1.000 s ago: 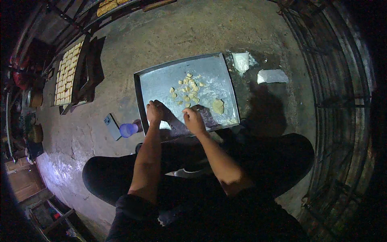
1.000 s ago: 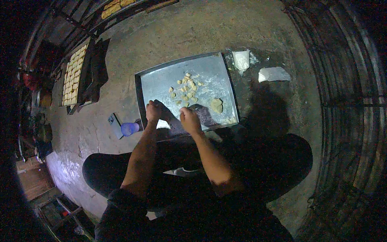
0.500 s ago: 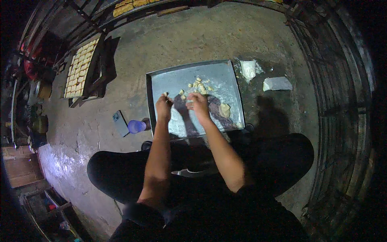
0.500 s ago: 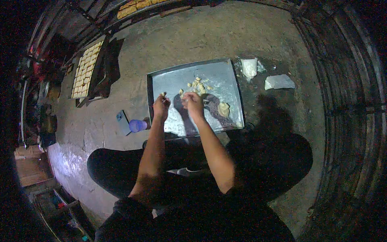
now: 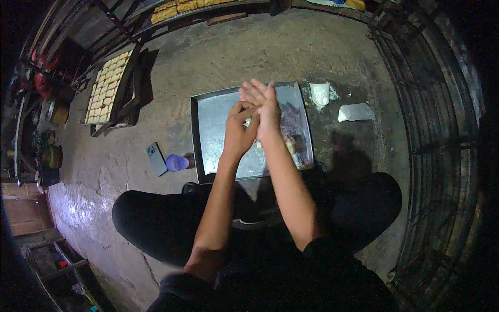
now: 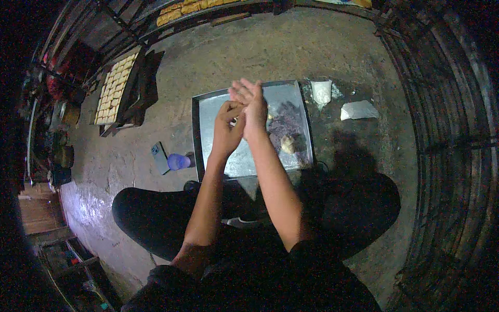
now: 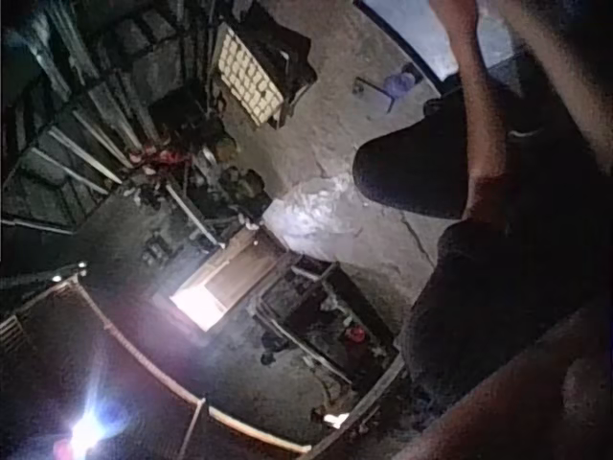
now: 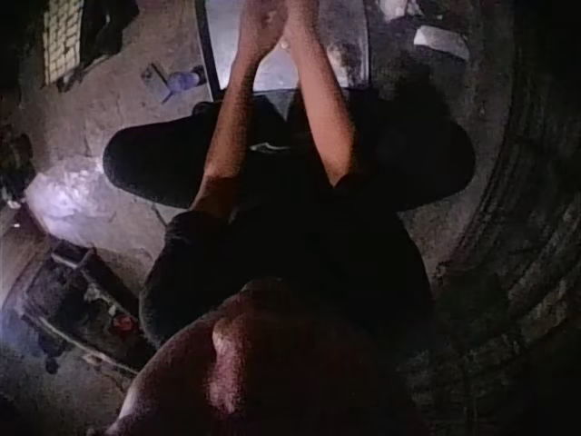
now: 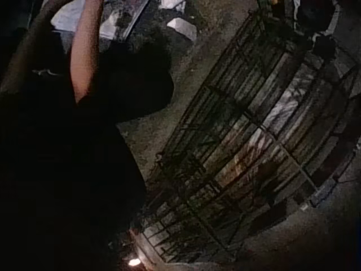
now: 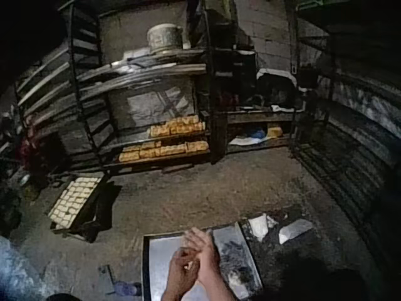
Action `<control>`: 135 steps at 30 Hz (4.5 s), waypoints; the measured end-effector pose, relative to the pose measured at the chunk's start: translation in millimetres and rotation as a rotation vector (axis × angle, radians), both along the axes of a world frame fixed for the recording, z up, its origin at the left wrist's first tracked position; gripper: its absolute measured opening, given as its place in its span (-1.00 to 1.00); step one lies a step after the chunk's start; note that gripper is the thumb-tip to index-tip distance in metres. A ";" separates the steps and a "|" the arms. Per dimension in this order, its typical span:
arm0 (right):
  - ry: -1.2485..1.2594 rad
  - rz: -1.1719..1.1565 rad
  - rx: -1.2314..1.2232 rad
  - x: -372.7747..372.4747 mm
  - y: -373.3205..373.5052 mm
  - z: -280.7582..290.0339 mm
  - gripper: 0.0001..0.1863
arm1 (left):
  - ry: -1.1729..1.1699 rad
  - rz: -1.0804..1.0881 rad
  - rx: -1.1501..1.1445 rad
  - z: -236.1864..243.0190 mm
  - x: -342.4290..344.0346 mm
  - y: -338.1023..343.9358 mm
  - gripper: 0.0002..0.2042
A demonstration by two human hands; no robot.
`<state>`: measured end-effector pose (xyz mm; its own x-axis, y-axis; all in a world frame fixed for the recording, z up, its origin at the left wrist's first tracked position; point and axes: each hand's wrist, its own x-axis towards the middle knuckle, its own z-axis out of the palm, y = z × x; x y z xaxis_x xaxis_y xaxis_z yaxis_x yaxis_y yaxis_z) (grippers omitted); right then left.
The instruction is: The person shapes dough into small balls by hand and places them onto a metal tray.
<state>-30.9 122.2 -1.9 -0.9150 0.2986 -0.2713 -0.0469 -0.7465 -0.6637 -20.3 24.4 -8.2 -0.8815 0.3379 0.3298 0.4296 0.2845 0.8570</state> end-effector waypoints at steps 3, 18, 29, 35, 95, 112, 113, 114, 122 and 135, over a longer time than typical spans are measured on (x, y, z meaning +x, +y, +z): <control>0.084 -0.153 -0.036 2.1 10.0 8.7 -0.33 | 0.073 -0.121 -0.191 18.7 4.1 -1.6 -0.73; 0.467 0.154 1.081 39.8 -76.5 51.7 0.05 | -0.904 -0.013 0.858 49.7 -8.1 -38.2 -0.07; 0.311 -0.105 1.172 21.1 -40.2 45.3 -0.01 | -0.751 -0.235 1.027 73.6 16.2 -11.4 -0.04; 0.473 0.073 1.281 29.7 -38.1 33.6 0.07 | -0.702 -0.275 1.340 83.0 3.4 -26.9 -0.01; 0.366 0.047 1.085 39.6 -40.7 36.5 0.04 | -0.522 -0.139 1.067 85.7 7.6 -6.6 -0.07; 0.525 0.054 1.212 48.7 -70.5 48.6 0.12 | -0.507 -0.029 1.089 71.2 -13.7 -28.5 -0.10; 0.549 0.074 1.213 56.2 -79.5 59.5 0.13 | -0.520 0.026 1.146 69.8 -14.5 -34.0 -0.09; 0.564 0.056 1.225 57.9 -82.1 70.4 0.15 | -0.523 0.089 1.122 68.0 -13.5 -37.8 -0.08; 0.451 -0.194 1.341 23.0 -20.9 61.8 0.09 | -0.687 -0.214 0.870 75.8 22.8 -2.7 -0.14; 0.381 -0.180 1.076 35.5 -54.7 90.1 0.08 | -0.479 -0.163 0.790 67.2 19.7 -7.0 -0.14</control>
